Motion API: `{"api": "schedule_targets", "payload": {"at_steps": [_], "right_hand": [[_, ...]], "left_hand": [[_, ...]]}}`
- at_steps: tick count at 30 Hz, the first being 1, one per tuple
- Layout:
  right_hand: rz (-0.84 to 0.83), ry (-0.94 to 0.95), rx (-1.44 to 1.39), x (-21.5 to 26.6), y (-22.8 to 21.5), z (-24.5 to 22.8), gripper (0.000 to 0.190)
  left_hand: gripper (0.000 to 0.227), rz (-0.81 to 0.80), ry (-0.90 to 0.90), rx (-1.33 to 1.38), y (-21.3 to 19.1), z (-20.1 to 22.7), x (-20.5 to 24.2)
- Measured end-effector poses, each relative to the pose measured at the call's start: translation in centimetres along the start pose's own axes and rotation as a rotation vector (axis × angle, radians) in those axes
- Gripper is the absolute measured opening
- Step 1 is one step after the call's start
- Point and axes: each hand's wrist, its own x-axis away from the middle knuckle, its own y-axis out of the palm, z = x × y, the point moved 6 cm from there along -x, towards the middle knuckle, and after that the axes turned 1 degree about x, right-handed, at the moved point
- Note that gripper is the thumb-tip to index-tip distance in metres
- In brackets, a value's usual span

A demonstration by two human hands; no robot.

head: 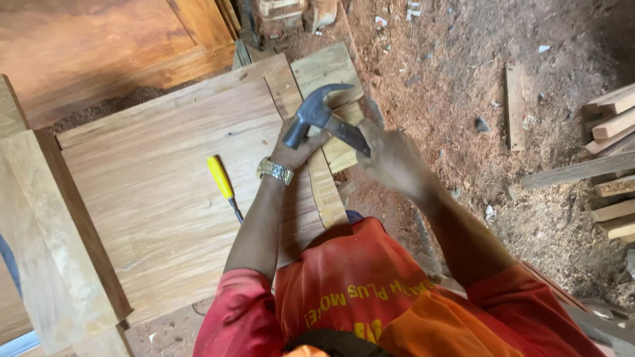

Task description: The person uses a chisel and hammer to carve a curved edge on a wooden board. They repeatedly position the chisel along the marked line and strike it with the hammer to remove wood shavings, gradually shaping the edge.

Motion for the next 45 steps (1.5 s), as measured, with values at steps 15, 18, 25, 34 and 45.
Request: {"api": "schedule_targets", "payload": {"at_steps": [15,18,25,34,45], "right_hand": [[0.185,0.024,-0.099,0.0,5.9,3.0,0.037],[0.156,0.021,-0.014,0.9,5.8,2.7,0.042],[0.236,0.067,-0.155,2.5,5.7,2.8,0.046],[0.318,0.117,-0.324,4.3,4.9,4.4,0.035],[0.64,-0.169,-0.346,6.5,4.0,3.2,0.026]], "left_hand": [[0.047,-0.008,0.055,0.094,0.7,0.0,2.2],[0.049,0.023,0.208,0.018,0.6,1.2,3.1],[0.034,0.394,-0.138,0.348,1.1,-3.4,1.6],[0.045,-0.011,-0.021,0.087,0.5,0.6,2.1],[0.047,-0.131,-0.042,0.091,1.8,1.3,3.0]]}}
